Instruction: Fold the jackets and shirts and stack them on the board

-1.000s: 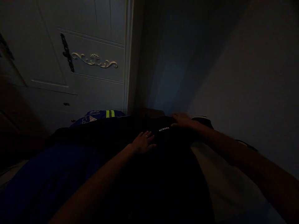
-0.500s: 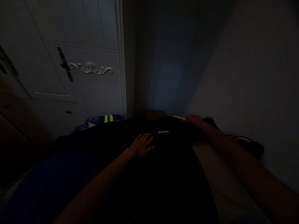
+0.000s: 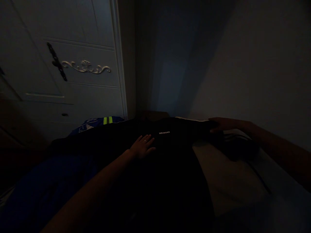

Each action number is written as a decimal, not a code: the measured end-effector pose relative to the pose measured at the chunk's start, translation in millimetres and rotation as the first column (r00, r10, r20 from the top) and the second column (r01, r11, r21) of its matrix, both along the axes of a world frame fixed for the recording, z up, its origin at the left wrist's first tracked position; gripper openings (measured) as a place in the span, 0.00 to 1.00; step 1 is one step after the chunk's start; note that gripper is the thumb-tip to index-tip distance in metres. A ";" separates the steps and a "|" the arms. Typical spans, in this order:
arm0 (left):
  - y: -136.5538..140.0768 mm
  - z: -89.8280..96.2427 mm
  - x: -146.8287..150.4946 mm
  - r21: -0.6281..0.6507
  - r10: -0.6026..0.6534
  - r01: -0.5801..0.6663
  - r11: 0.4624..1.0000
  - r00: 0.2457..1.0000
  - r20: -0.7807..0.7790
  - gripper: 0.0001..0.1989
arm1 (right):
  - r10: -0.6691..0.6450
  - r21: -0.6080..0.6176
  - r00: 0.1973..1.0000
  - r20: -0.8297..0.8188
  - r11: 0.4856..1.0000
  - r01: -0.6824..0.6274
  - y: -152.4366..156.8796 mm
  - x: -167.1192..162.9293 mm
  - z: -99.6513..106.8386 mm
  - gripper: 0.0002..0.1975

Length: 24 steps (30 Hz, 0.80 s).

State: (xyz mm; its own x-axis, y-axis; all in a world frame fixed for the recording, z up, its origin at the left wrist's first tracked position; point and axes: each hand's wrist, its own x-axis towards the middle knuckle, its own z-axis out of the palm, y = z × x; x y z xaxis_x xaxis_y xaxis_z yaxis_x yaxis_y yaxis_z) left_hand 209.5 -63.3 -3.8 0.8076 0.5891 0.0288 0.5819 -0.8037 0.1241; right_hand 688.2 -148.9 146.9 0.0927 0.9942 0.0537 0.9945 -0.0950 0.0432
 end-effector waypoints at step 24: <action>-85.4 47.9 -164.9 -0.047 0.513 -0.717 0.695 0.449 0.731 0.20 | 0.644 -0.116 0.696 -0.319 0.702 -0.703 -70.8 -330.9 -101.5 0.32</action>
State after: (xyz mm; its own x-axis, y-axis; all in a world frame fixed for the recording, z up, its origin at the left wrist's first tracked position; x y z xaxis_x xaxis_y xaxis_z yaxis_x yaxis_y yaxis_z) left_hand 44.5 -148.7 44.2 -0.0750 0.8094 0.5825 0.7720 -0.3226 0.5477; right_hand 357.3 -219.7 45.4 -0.6262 0.7739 -0.0946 0.7651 0.5867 -0.2654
